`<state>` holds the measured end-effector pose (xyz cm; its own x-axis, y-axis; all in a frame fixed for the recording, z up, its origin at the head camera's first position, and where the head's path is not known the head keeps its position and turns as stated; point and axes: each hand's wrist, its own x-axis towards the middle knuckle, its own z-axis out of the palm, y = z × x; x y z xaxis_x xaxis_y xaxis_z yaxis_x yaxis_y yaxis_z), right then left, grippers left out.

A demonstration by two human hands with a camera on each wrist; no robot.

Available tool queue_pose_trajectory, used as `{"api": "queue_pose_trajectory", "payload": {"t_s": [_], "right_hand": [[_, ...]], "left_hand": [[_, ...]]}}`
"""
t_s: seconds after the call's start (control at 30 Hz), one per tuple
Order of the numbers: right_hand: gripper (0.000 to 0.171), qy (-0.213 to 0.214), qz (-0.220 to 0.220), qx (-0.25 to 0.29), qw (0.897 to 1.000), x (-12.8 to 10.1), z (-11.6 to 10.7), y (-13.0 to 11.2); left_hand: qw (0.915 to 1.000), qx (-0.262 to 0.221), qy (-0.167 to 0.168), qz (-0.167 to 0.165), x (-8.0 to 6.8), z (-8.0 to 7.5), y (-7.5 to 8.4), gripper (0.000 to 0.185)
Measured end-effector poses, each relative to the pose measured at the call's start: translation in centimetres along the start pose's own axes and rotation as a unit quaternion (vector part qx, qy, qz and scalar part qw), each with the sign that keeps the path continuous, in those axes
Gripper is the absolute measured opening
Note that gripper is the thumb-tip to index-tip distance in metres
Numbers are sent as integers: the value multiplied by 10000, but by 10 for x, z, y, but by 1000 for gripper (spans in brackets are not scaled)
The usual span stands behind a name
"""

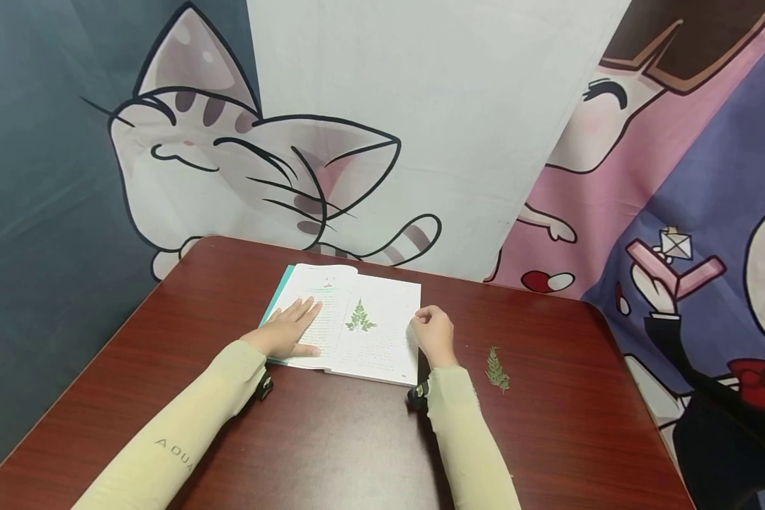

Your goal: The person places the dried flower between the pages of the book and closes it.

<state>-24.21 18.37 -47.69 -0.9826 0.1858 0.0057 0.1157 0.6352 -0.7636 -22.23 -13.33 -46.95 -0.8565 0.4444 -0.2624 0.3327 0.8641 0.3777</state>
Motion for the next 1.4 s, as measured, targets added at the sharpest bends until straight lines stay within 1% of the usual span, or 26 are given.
{"api": "queue_pose_trajectory", "payload": {"t_s": [0.13,0.3,0.5,0.63,0.8,0.87,0.93,1.0,1.13,1.2,1.3,1.4], "right_hand": [[19,-34,124,-20,9999,-1,0,3],[27,-75,328,-64,9994,-1,0,5],[36,-156,324,-108,9993,2,3,7],[37,-125,258,-128,9995,3,4,9],[37,-92,233,-61,9997,2,3,8],[37,-94,247,-15,9996,1,3,8],[37,-83,259,21,9996,1,2,6],[36,-57,225,41,9997,1,1,5],[33,81,107,56,9999,1,-1,4],[31,153,62,105,9998,1,-2,3],[29,184,54,177,9997,1,-4,3],[27,152,95,311,9994,2,-6,3]], "left_hand": [[10000,13,-7,18,1,2,-1,100],[9999,92,-77,8,7,8,-8,103],[10000,1,-4,-8,14,16,-16,105],[10000,-17,6,5,14,15,-16,105],[10000,-7,11,34,7,8,-8,104],[10000,-26,-40,17,4,4,-4,102],[10000,-35,-64,5,3,3,-3,102],[9999,-25,-137,-46,3,2,-2,101],[9999,37,-95,-69,9,9,-9,102],[10000,-2,-20,-32,11,12,-12,102],[10000,-7,-39,-34,10,11,-10,102],[10000,-30,-84,-34,5,4,-4,102]]}}
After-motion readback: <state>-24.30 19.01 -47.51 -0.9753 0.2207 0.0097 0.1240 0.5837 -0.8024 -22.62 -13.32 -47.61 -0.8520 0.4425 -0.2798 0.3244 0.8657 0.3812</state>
